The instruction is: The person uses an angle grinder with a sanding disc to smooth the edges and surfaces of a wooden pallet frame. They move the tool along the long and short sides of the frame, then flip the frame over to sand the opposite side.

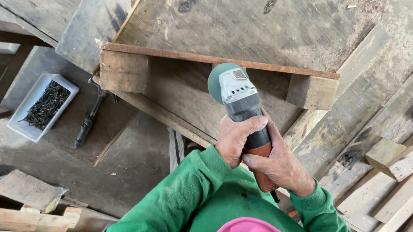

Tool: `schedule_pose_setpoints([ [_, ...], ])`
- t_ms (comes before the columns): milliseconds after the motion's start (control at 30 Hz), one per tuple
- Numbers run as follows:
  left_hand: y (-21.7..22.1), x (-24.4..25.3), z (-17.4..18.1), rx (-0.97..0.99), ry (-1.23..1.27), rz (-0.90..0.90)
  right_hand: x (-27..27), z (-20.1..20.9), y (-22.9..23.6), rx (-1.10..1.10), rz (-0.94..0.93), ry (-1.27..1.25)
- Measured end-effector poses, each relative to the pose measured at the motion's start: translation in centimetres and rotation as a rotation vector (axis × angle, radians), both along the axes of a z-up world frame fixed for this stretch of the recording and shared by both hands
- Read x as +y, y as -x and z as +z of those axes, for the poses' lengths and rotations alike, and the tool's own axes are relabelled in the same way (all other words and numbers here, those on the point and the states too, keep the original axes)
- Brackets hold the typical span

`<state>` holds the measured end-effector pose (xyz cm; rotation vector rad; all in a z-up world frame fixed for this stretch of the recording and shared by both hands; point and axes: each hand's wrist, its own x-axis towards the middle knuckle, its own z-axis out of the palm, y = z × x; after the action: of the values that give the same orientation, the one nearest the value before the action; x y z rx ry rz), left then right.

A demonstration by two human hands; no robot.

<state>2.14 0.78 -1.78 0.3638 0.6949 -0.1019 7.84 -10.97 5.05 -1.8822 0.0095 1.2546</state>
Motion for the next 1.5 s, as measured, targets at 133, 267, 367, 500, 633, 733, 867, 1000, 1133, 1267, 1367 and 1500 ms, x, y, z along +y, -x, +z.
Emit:
schedule_pose_setpoints([
  [133,1.1,-0.7,0.7,-0.003,-0.040,0.007,-0.9,0.0,0.6,-0.018,0.093,0.064],
  [267,2.1,-1.2,1.4,0.030,0.035,0.022,-2.1,-0.4,1.8,-0.013,0.080,0.005],
  [367,2.8,-1.7,1.4,0.027,0.030,0.021,-2.8,-0.6,2.5,0.022,0.057,0.036],
  [500,4.1,-2.8,1.0,0.063,0.006,-0.012,-3.5,-0.4,3.4,0.084,0.034,0.032],
  [633,4.9,-3.5,0.7,0.083,0.045,0.011,-3.6,-0.3,4.0,0.053,0.060,0.034],
  [733,5.5,-3.4,0.4,0.053,0.052,0.029,-3.5,-0.4,4.5,0.068,0.040,0.024],
  [867,6.4,-3.6,0.0,0.052,0.050,0.029,-3.6,-0.6,4.9,-0.073,0.167,0.121],
  [1000,6.1,-3.4,-1.1,0.033,0.013,-0.003,-3.5,-1.4,4.7,-0.036,0.102,0.081],
  [1133,6.6,-4.5,-1.6,0.013,0.042,-0.020,-4.5,-1.6,5.4,0.000,0.065,0.073],
  [1267,6.5,-4.8,-2.1,-0.005,0.033,-0.037,-5.2,-2.3,5.5,-0.020,0.042,0.038],
  [1367,6.6,-5.4,-2.1,-0.017,0.045,-0.037,-5.9,-2.6,5.8,-0.015,0.031,0.037],
  [1500,6.4,-5.9,-2.3,-0.023,0.042,-0.062,-6.5,-2.7,5.8,-0.038,0.017,0.022],
])
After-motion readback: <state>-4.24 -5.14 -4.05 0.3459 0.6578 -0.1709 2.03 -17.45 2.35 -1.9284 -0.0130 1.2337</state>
